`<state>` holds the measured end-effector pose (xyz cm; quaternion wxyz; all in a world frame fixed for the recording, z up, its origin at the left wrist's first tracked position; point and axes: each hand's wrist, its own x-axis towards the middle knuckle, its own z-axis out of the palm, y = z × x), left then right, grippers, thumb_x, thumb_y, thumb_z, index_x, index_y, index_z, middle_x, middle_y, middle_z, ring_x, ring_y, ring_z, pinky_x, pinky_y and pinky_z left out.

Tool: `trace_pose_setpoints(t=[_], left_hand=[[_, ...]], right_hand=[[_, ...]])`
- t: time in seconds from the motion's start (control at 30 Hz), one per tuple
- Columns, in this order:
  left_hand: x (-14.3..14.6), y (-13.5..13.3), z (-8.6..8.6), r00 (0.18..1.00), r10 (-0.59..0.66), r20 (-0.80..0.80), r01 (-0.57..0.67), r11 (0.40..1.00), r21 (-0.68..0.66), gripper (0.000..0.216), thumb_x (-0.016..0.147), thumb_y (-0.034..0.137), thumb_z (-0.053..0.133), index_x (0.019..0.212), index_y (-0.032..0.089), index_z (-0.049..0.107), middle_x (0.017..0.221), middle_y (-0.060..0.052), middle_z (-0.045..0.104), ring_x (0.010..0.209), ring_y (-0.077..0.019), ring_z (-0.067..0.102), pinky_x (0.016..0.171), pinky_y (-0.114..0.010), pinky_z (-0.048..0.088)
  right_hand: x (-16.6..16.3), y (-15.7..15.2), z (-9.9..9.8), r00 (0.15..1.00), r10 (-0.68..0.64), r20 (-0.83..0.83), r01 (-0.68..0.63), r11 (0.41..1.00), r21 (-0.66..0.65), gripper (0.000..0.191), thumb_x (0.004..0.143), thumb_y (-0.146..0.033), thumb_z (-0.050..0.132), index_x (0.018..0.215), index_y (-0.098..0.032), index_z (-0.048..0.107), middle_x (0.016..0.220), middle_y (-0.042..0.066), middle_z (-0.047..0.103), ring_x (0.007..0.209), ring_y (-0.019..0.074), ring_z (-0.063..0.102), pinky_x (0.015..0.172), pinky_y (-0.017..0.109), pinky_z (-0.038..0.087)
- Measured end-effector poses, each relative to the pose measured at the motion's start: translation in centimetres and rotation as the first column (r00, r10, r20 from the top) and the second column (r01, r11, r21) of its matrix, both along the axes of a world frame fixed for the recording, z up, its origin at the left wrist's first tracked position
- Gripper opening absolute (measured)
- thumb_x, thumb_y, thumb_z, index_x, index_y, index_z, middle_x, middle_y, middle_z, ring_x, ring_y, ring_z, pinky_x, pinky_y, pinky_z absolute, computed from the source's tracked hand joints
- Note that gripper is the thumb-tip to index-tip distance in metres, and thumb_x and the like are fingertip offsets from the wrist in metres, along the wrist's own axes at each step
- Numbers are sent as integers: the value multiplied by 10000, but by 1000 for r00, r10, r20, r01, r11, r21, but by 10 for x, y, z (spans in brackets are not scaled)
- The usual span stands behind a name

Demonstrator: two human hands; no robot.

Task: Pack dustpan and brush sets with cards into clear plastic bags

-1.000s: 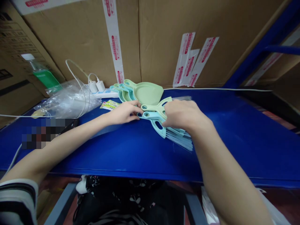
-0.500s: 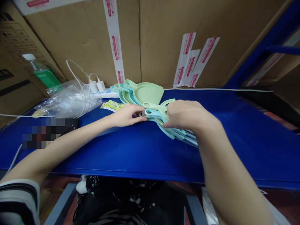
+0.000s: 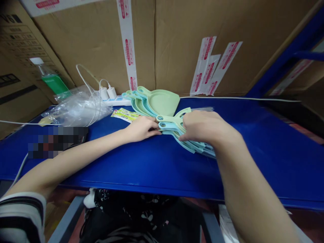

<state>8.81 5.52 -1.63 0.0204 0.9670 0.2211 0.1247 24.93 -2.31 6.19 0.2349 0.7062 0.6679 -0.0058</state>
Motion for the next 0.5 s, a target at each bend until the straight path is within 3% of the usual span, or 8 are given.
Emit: trace_pose_setpoints(t=[0.17, 0.33, 0.5], left_hand=[[4, -12, 0, 998, -8, -64, 16, 992, 127, 163, 877, 191, 578, 807, 144, 717, 843, -73, 707, 773, -190, 671, 627, -283, 478], [5, -11, 1, 1000, 7, 9, -7, 998, 57, 137, 898, 179, 582, 881, 139, 713, 881, -60, 709, 812, -174, 681, 695, -274, 506], [5, -15, 1, 998, 51, -30, -46, 988, 148, 229, 966, 303, 531, 949, 148, 699, 941, -72, 699, 871, -193, 685, 644, -264, 495]], right_hand=[[4, -1, 2, 999, -44, -24, 44, 999, -2, 302, 840, -404, 582, 627, -205, 502, 749, 43, 577, 621, 150, 497, 541, 278, 345], [9, 1, -1, 996, -85, -41, 84, 996, -11, 321, 851, -411, 588, 619, -217, 478, 735, 36, 585, 642, 161, 526, 565, 290, 370], [11, 1, -2, 990, -132, -41, 132, 991, -5, 358, 868, -459, 563, 612, -223, 480, 743, 50, 605, 674, 184, 558, 571, 301, 380]])
